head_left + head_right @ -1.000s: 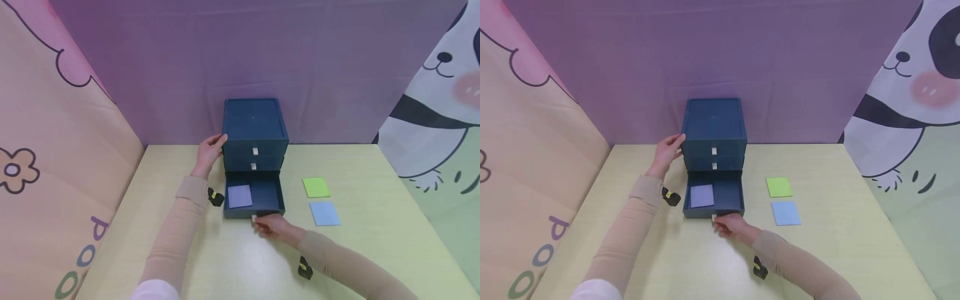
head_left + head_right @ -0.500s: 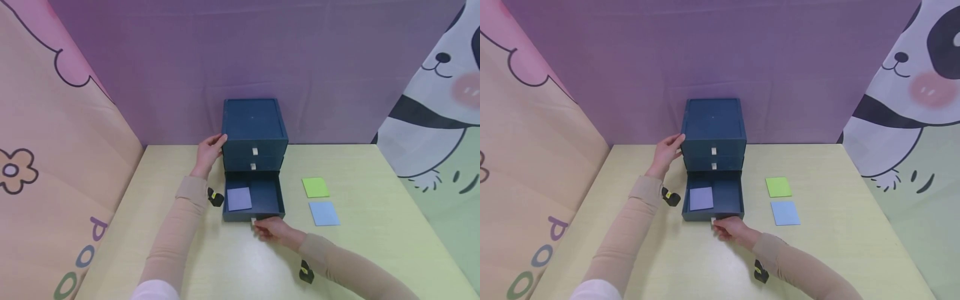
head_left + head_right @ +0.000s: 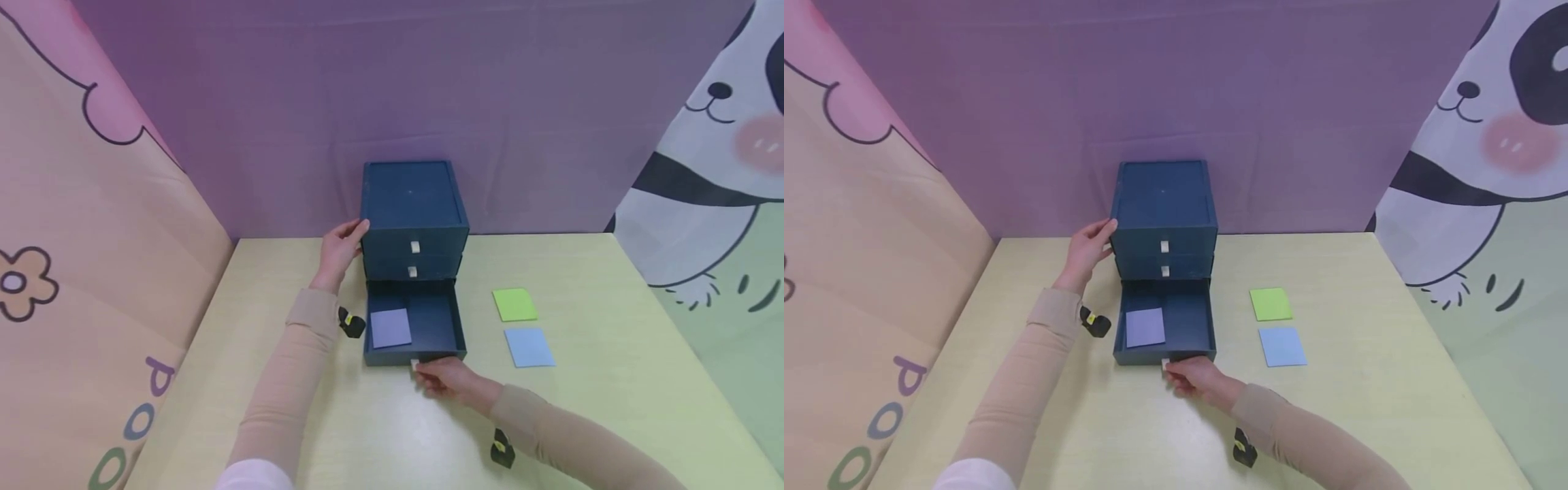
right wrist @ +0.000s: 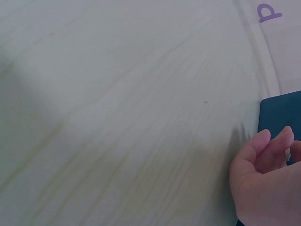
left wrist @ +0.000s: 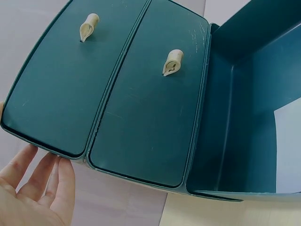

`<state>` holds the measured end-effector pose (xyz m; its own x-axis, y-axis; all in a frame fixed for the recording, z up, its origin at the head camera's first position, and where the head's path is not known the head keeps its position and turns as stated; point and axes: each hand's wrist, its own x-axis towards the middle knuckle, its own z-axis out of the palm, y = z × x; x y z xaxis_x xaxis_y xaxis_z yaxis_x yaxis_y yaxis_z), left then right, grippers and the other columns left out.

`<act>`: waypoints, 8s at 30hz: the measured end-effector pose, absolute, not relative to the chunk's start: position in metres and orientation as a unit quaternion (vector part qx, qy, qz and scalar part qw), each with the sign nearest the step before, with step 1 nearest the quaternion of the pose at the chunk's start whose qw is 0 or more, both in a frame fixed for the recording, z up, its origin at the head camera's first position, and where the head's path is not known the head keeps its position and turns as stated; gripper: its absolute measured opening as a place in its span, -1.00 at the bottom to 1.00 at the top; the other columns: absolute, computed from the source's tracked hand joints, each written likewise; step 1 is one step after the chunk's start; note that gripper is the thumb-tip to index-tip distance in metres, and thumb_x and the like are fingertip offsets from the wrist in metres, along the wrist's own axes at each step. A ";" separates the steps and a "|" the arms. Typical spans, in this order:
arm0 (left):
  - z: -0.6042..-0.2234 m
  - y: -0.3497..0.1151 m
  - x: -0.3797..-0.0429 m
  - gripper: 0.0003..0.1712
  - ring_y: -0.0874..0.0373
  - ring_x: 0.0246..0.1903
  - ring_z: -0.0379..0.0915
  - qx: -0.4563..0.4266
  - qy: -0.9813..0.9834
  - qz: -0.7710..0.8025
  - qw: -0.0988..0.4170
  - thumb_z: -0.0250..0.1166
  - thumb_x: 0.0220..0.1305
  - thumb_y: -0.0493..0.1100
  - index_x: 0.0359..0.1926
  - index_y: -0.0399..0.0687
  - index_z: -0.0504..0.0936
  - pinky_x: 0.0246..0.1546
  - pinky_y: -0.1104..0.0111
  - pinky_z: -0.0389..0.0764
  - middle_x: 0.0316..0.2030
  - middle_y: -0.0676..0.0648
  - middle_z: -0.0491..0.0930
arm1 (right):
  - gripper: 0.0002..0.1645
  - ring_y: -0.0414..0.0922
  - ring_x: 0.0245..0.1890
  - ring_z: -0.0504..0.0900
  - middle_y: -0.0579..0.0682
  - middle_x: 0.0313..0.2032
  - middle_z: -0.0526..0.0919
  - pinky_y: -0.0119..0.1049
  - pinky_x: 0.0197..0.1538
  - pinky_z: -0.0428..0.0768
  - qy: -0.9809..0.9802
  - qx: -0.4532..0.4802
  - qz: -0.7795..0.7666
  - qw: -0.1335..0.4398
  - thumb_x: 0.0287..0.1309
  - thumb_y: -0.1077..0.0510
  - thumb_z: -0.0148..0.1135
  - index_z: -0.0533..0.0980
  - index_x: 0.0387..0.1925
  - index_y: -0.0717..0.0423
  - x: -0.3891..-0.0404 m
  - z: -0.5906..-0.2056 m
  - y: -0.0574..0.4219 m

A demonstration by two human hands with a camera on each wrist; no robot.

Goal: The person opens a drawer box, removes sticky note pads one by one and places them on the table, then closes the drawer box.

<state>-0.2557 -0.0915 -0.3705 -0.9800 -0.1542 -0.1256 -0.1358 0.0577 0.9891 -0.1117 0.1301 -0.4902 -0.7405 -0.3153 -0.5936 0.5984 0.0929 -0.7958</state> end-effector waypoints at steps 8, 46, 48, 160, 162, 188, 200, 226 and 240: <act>-0.370 -0.092 -0.256 -0.38 0.09 0.18 0.36 0.099 -0.730 -0.676 0.006 0.23 0.20 0.13 0.21 -0.05 0.45 0.14 0.18 0.52 0.19 -0.08 0.44 | -0.71 -0.31 -0.56 0.47 -0.12 -0.57 0.57 -0.50 -0.38 0.56 0.655 0.105 -0.662 0.349 0.17 0.16 0.16 0.55 -0.21 0.35 -0.109 -0.492 0.131; -0.372 -0.093 -0.255 -0.39 0.08 0.17 0.37 0.099 -0.727 -0.680 0.007 0.24 0.19 0.13 0.20 -0.04 0.47 0.15 0.17 0.51 0.19 -0.07 0.44 | -0.54 0.01 -0.20 0.62 0.14 -0.23 0.68 -0.21 0.00 0.64 0.771 -0.143 -0.461 0.416 0.26 -0.01 0.08 0.56 -0.08 0.32 -0.166 -0.413 0.135; -0.372 -0.093 -0.255 -0.39 0.08 0.17 0.37 0.098 -0.726 -0.681 0.008 0.25 0.18 0.13 0.20 -0.04 0.47 0.15 0.17 0.51 0.19 -0.07 0.44 | -0.54 0.02 -0.18 0.62 0.12 -0.22 0.68 -0.17 0.02 0.63 0.776 -0.135 -0.461 0.410 0.26 -0.01 0.08 0.55 -0.06 0.31 -0.175 -0.409 0.133; -0.377 -0.092 -0.257 -0.39 0.07 0.18 0.39 0.109 -0.716 -0.689 0.015 0.26 0.17 0.13 0.19 -0.05 0.48 0.14 0.17 0.52 0.22 -0.07 0.43 | -0.88 -0.05 -0.30 0.66 0.13 -0.29 0.66 -0.24 -0.16 0.69 0.829 -0.041 -0.341 0.441 -0.01 0.27 0.29 0.47 -0.47 0.14 -0.242 -0.441 0.078; -0.377 -0.092 -0.257 -0.38 0.07 0.18 0.39 0.111 -0.717 -0.688 0.012 0.26 0.16 0.14 0.19 -0.03 0.48 0.15 0.17 0.51 0.22 -0.06 0.43 | -0.85 -0.05 -0.33 0.66 0.11 -0.30 0.66 -0.24 -0.19 0.70 0.832 -0.028 -0.351 0.428 -0.02 0.26 0.31 0.45 -0.46 0.12 -0.242 -0.442 0.079; -0.378 -0.092 -0.260 -0.38 0.07 0.15 0.41 0.107 -0.716 -0.690 0.012 0.27 0.16 0.14 0.19 -0.04 0.48 0.14 0.17 0.52 0.20 -0.07 0.45 | -0.84 -0.15 -0.55 0.56 -0.03 -0.47 0.57 -0.27 -0.33 0.70 0.831 -0.057 -0.410 0.371 0.01 0.27 0.28 0.44 -0.53 0.09 -0.242 -0.432 0.093; -0.377 -0.093 -0.258 -0.36 0.08 0.17 0.39 0.110 -0.726 -0.678 0.007 0.25 0.15 0.18 0.20 0.01 0.48 0.15 0.19 0.52 0.21 -0.03 0.44 | -0.77 -0.18 -0.48 0.62 0.06 -0.35 0.64 -0.16 -0.17 0.70 0.819 -0.008 -0.484 0.309 0.02 0.23 0.31 0.51 -0.29 0.29 -0.245 -0.434 0.114; -0.377 -0.094 -0.257 -0.39 0.08 0.17 0.39 0.100 -0.715 -0.691 0.012 0.26 0.18 0.12 0.19 -0.04 0.48 0.13 0.18 0.53 0.19 -0.06 0.45 | -0.49 -0.20 -0.32 0.57 0.14 -0.11 0.57 -0.20 0.01 0.64 0.806 0.022 -0.531 0.261 0.20 0.13 0.16 0.37 0.07 0.42 -0.236 -0.431 0.170; -0.380 -0.094 -0.262 -0.39 0.09 0.15 0.41 0.100 -0.714 -0.692 0.010 0.27 0.16 0.14 0.18 -0.02 0.49 0.12 0.19 0.54 0.17 -0.07 0.47 | -0.40 -0.27 -0.35 0.56 -0.05 -0.27 0.59 -0.30 -0.05 0.64 0.784 0.027 -0.549 0.287 0.26 0.17 0.08 0.21 0.18 0.51 -0.236 -0.433 0.220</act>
<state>-0.2616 -0.0938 -0.3803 -0.9797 -0.1568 -0.1249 -0.1297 0.0211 0.9913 -0.2358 0.2196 -0.4328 -0.8333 -0.2728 -0.4807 0.3585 0.3953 -0.8457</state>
